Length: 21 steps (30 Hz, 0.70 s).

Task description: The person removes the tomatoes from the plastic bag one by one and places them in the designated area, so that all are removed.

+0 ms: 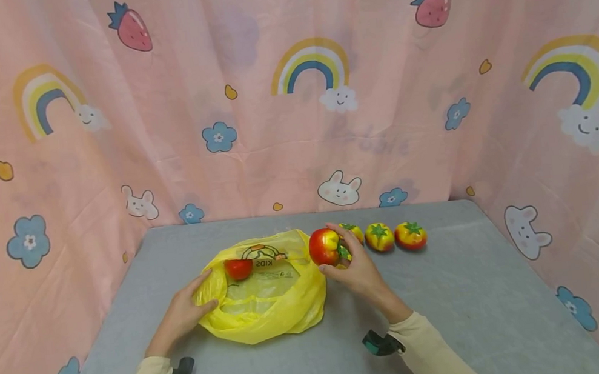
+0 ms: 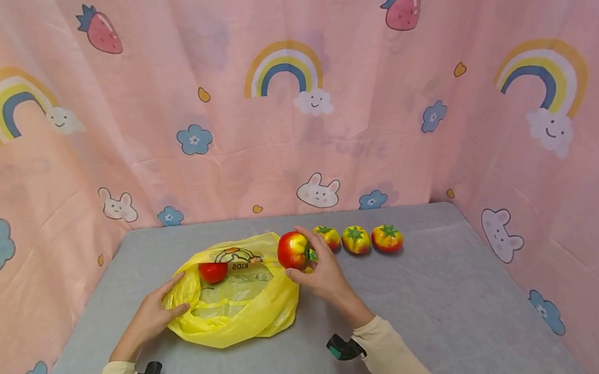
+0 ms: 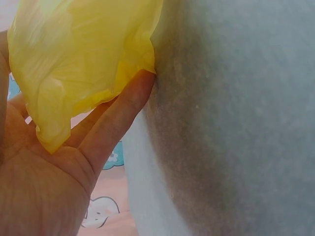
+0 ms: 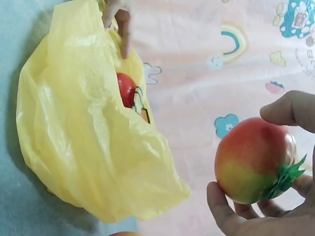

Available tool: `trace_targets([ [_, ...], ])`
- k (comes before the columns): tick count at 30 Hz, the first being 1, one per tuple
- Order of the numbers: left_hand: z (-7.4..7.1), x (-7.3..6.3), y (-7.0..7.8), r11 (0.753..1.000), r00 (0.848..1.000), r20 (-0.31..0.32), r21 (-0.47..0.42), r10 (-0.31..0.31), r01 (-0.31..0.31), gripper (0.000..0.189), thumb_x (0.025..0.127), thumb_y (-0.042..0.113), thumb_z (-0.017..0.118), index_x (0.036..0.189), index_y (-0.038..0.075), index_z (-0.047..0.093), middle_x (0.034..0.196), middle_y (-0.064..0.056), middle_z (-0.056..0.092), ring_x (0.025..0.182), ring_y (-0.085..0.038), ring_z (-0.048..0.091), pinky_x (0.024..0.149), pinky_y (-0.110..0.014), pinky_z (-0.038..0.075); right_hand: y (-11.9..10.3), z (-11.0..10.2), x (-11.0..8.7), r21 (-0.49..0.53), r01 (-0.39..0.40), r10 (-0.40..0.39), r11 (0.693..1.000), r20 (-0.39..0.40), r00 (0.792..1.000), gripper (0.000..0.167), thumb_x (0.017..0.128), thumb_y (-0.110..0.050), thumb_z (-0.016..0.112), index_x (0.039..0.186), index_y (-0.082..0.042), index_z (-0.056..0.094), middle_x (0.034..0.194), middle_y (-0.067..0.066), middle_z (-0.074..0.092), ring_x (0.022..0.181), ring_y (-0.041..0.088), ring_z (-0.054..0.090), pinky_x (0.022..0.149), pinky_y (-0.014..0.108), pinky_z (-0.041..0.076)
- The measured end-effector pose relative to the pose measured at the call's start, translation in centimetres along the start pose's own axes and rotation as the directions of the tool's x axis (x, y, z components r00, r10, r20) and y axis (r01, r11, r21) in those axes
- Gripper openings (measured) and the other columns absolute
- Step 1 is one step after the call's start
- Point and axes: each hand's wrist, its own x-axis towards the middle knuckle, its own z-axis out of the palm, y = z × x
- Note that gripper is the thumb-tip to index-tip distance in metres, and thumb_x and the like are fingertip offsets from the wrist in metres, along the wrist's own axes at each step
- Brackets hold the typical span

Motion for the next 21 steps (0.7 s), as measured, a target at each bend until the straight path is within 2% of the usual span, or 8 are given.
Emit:
trace_targets([
  [5, 0.0, -0.1, 0.0, 1.000, 1.000, -0.002, 0.002, 0.006, -0.006, 0.071, 0.091, 0.020, 0.068, 0.153, 0.012, 0.034, 0.156, -0.025, 0.033, 0.143, -0.049, 0.030, 0.116, -0.064, 0.025, 0.1, -0.4, -0.3, 0.044, 0.026, -0.026, 0.999, 0.016, 1.000, 0.084, 0.079, 0.001, 0.072, 0.149, -0.030, 0.036, 0.153, 0.007, 0.031, 0.137, 0.035, 0.039, 0.108, 0.051, 0.045],
  [10, -0.1, -0.2, 0.1, 1.000, 1.000, -0.008, 0.009, 0.022, -0.022, 0.071, 0.091, 0.020, 0.068, 0.153, 0.011, 0.035, 0.155, -0.026, 0.034, 0.142, -0.049, 0.030, 0.115, -0.065, 0.026, 0.5, -0.8, -0.4, 0.030, 0.027, -0.027, 0.999, 0.010, 1.000, 0.082, 0.081, -0.004, 0.075, 0.148, -0.031, 0.037, 0.149, 0.007, 0.034, 0.136, 0.033, 0.040, 0.107, 0.049, 0.046],
  [14, -0.1, -0.1, 0.0, 1.000, 1.000, -0.007, 0.014, 0.022, -0.022, 0.071, 0.091, 0.021, 0.068, 0.153, 0.011, 0.035, 0.155, -0.026, 0.034, 0.142, -0.049, 0.031, 0.115, -0.065, 0.026, 0.7, -1.2, -0.4, 0.033, 0.027, -0.027, 0.999, -0.002, 1.000, 0.078, 0.082, -0.010, 0.078, 0.147, -0.026, 0.039, 0.148, 0.008, 0.038, 0.135, 0.033, 0.042, 0.104, 0.048, 0.049],
  [21, -0.1, 0.0, -0.1, 1.000, 1.000, -0.003, 0.010, 0.009, -0.009, 0.071, 0.091, 0.022, 0.068, 0.153, 0.013, 0.035, 0.156, -0.025, 0.034, 0.143, -0.048, 0.030, 0.116, -0.064, 0.025, 1.1, -2.1, -0.8, 0.017, -0.015, 0.015, 1.000, -0.024, 1.000, 0.076, 0.082, -0.018, 0.080, 0.146, -0.021, 0.039, 0.146, 0.007, 0.041, 0.132, 0.031, 0.043, 0.104, 0.048, 0.050],
])
